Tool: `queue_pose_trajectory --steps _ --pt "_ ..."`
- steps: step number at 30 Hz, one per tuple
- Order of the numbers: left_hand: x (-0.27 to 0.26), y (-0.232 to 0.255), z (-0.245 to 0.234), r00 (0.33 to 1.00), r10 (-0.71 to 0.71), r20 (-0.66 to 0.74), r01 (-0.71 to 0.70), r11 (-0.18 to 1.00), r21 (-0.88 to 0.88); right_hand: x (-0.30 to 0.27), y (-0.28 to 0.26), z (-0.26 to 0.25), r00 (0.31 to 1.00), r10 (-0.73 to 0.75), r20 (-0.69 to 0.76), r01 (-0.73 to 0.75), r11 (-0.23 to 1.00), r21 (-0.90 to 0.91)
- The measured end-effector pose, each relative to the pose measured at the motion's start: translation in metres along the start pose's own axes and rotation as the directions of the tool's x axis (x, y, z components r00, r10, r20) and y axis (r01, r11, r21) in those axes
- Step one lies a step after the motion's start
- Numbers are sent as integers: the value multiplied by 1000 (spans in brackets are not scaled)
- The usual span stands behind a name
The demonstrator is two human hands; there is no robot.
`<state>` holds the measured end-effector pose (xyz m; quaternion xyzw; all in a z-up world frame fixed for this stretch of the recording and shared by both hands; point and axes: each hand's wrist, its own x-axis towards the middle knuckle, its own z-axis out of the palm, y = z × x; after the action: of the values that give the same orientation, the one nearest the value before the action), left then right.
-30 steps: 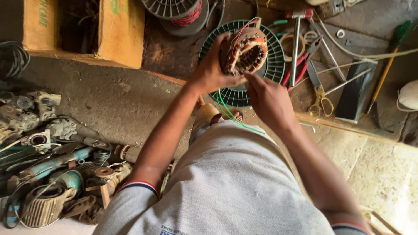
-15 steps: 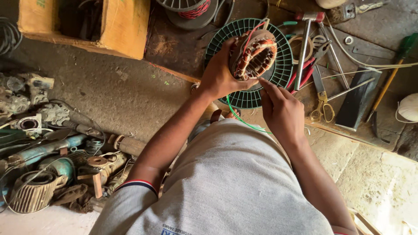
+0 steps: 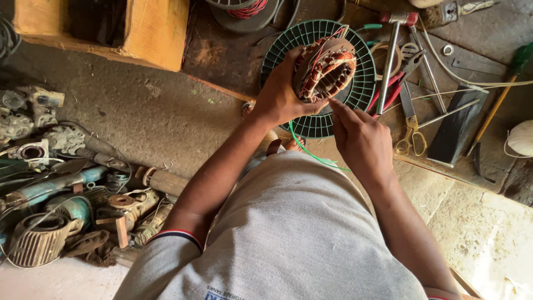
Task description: The person repairs an electrical motor stator by hand, using a hammer to tap the windings and pliers to adjust wires. They manipulate the stator and wires, then place the stator into a fan housing.
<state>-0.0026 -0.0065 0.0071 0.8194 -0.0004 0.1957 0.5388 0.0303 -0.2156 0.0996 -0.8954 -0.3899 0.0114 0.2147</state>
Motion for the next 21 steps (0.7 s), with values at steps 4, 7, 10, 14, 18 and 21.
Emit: queue_pose_trajectory --steps 4,7,10,14,18,21 --pt "1 -4 -1 998 -57 10 57 998 11 -4 2 8 998 17 68 -13 998 -60" --pt "-2 -6 2 998 -61 13 61 998 17 -3 4 9 995 -8 99 18 994 -104" --pt "0 -4 -1 999 -34 14 33 997 64 16 9 4 995 -5 99 4 1000 19" --pt "12 3 -14 989 7 146 -29 989 148 51 34 -12 941 -102 322 75 992 98" --pt "26 3 -31 961 -25 275 -32 979 201 55 37 -9 941 -101 324 30 976 216" --pt "17 0 -27 989 14 149 -17 1000 15 33 21 5 968 10 251 -82 957 278"
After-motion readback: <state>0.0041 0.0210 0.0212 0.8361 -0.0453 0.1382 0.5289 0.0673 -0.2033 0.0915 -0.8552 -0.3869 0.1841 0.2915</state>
